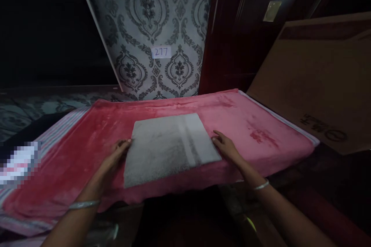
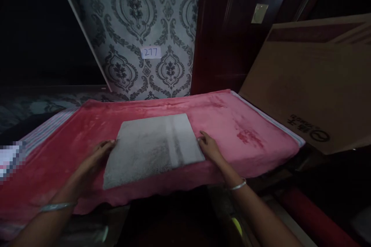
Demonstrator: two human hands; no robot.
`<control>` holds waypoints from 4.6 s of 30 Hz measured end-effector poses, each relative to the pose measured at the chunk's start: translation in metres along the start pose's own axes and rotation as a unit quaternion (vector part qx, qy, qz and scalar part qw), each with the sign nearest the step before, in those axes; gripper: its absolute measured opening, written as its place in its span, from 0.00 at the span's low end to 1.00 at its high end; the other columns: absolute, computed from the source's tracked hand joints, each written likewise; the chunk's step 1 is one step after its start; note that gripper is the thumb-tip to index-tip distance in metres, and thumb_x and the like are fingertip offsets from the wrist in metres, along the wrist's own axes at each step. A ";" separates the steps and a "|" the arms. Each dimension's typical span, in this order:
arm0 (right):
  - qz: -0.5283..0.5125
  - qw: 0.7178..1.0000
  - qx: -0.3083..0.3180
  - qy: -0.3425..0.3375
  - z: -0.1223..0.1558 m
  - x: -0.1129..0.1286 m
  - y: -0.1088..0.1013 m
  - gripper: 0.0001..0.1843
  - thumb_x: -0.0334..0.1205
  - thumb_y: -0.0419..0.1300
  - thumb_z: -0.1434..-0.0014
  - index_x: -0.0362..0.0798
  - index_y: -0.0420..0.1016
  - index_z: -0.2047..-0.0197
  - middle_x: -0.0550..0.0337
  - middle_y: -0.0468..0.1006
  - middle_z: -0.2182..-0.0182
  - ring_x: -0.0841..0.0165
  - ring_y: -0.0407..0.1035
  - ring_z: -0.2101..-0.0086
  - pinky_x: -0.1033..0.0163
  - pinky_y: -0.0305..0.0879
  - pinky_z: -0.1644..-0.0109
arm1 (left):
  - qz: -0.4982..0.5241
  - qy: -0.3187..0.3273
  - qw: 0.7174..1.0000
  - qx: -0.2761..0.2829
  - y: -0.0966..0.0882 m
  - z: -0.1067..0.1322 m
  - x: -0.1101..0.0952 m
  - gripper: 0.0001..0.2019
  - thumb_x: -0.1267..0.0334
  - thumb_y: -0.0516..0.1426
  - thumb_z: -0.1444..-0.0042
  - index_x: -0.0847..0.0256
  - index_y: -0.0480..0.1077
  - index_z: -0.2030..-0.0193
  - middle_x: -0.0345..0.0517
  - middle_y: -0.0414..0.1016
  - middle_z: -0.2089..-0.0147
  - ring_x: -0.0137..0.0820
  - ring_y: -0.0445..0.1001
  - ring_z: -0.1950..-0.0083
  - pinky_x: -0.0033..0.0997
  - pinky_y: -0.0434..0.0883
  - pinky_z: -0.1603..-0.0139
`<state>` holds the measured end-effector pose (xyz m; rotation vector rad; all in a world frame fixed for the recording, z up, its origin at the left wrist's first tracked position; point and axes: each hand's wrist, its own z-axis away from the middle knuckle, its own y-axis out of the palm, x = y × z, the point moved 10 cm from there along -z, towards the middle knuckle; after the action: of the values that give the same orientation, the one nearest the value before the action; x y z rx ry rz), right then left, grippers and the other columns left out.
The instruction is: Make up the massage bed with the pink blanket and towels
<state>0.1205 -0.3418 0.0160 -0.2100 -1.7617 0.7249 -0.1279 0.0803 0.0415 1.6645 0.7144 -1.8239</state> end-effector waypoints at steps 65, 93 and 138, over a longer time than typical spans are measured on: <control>0.325 0.941 0.017 -0.092 -0.088 0.086 0.106 0.31 0.50 0.44 0.27 0.47 0.60 0.26 0.47 0.56 0.27 0.51 0.49 0.29 0.39 0.45 0.29 | -0.641 0.094 0.761 0.042 0.118 -0.095 -0.017 0.34 0.47 0.39 0.31 0.61 0.52 0.23 0.56 0.43 0.20 0.52 0.48 0.22 0.62 0.53 0.26; 0.321 0.935 0.097 -0.118 -0.117 0.126 0.170 0.30 0.52 0.42 0.27 0.58 0.58 0.26 0.56 0.53 0.26 0.53 0.45 0.28 0.36 0.40 0.28 | -0.666 0.181 0.714 0.120 0.199 -0.117 -0.018 0.31 0.48 0.40 0.30 0.58 0.56 0.25 0.53 0.52 0.22 0.45 0.48 0.21 0.58 0.45 0.23; 0.353 0.924 0.091 -0.119 -0.011 0.079 0.097 0.30 0.53 0.44 0.27 0.59 0.56 0.25 0.58 0.49 0.24 0.51 0.43 0.27 0.37 0.46 0.29 | -0.579 0.157 0.800 0.029 0.065 -0.009 0.003 0.30 0.57 0.44 0.31 0.62 0.54 0.25 0.58 0.57 0.24 0.45 0.55 0.23 0.55 0.54 0.25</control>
<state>0.0835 -0.2218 0.0267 -0.6736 -1.8294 1.4786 -0.0756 0.0407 0.0371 1.6930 2.2103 -2.2858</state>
